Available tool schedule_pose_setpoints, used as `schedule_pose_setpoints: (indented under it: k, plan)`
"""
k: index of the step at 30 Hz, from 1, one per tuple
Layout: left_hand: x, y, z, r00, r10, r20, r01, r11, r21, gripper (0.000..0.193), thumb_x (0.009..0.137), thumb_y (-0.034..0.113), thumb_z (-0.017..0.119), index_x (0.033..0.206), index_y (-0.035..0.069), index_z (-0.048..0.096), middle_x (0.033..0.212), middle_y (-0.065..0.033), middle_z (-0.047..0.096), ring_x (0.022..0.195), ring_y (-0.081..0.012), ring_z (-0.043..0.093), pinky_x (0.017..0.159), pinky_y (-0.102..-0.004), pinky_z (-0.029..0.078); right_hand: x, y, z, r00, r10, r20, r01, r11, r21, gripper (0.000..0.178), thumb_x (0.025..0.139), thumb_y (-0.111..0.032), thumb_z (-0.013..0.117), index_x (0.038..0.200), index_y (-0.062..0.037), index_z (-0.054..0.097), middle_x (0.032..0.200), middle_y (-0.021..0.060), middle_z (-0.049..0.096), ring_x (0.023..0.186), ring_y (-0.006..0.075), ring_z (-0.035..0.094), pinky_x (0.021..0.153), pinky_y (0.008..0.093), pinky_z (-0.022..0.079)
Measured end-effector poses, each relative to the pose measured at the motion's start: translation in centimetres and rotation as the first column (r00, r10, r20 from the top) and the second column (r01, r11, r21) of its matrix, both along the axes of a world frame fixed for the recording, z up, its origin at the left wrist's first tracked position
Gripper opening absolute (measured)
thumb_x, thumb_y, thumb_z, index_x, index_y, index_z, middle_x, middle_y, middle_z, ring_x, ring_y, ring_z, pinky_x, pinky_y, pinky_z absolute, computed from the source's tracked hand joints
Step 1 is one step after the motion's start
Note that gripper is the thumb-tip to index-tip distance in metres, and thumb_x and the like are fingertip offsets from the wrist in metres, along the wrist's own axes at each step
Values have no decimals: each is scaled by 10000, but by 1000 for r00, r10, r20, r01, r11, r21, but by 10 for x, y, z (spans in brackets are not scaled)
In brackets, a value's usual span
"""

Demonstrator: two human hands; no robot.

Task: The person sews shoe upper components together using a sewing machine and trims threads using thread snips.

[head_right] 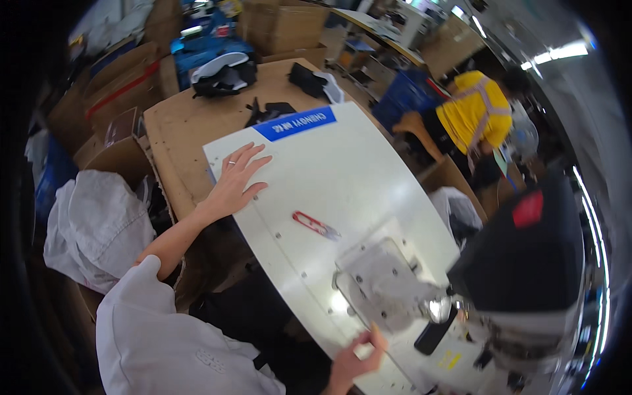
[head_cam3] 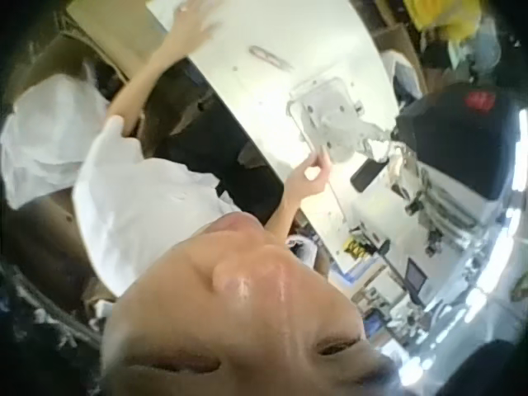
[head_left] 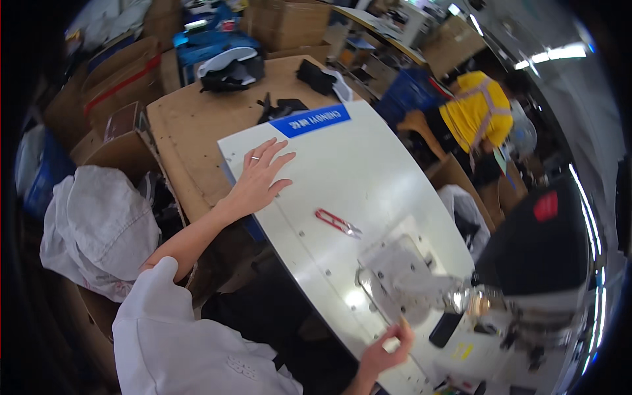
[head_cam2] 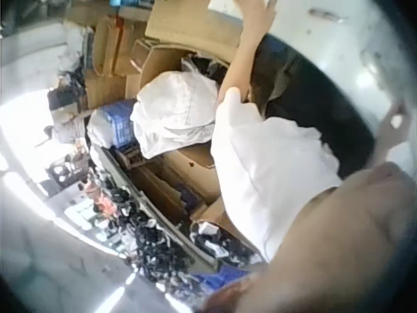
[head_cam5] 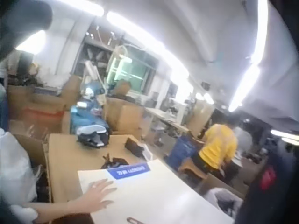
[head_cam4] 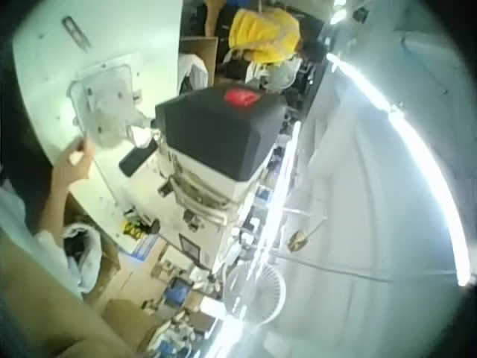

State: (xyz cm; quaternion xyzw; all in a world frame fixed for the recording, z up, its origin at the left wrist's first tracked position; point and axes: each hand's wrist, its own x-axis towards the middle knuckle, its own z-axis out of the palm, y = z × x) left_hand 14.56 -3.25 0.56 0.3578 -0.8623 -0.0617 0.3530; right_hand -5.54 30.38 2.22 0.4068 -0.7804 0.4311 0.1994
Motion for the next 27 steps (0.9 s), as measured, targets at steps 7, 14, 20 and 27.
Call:
schedule_pose_setpoints:
  k: [7,14,20,27]
  plan:
    - [35,-113,-12,993,96,-67,-91,993,81,536,848,211,669,1323,78,459,1415,-177,380,1306,-376,350,1054,-477,302,64,-262,16,683,707,184,-730,647,220,451,868,-141,642,1281,-12,516,1256,186,505,1169,366,472,968,445,388]
    - [55,-343,-54,881,439,175,-402,892,-208,756,722,321,757,1353,88,412,1349,-173,436,1297,-359,372,1001,-499,350,118,-405,-58,846,532,-26,-475,775,417,477,906,-250,586,1304,-6,484,1424,222,378,1353,405,295,1105,564,172]
    - [71,-475,-106,691,462,556,-607,788,101,692,721,398,707,1298,96,473,1279,-141,534,1197,-308,522,980,-458,431,116,-416,-41,837,538,100,-525,738,424,468,871,-268,604,1262,-23,527,1438,193,379,1355,373,311,1103,565,172]
    - [67,-498,-149,665,561,494,-549,815,-185,128,852,119,565,954,76,630,958,-146,667,912,-311,661,796,-396,537,114,-419,-33,806,559,193,-584,703,406,462,863,-236,630,1263,-32,524,1435,178,362,1350,361,309,1102,535,168]
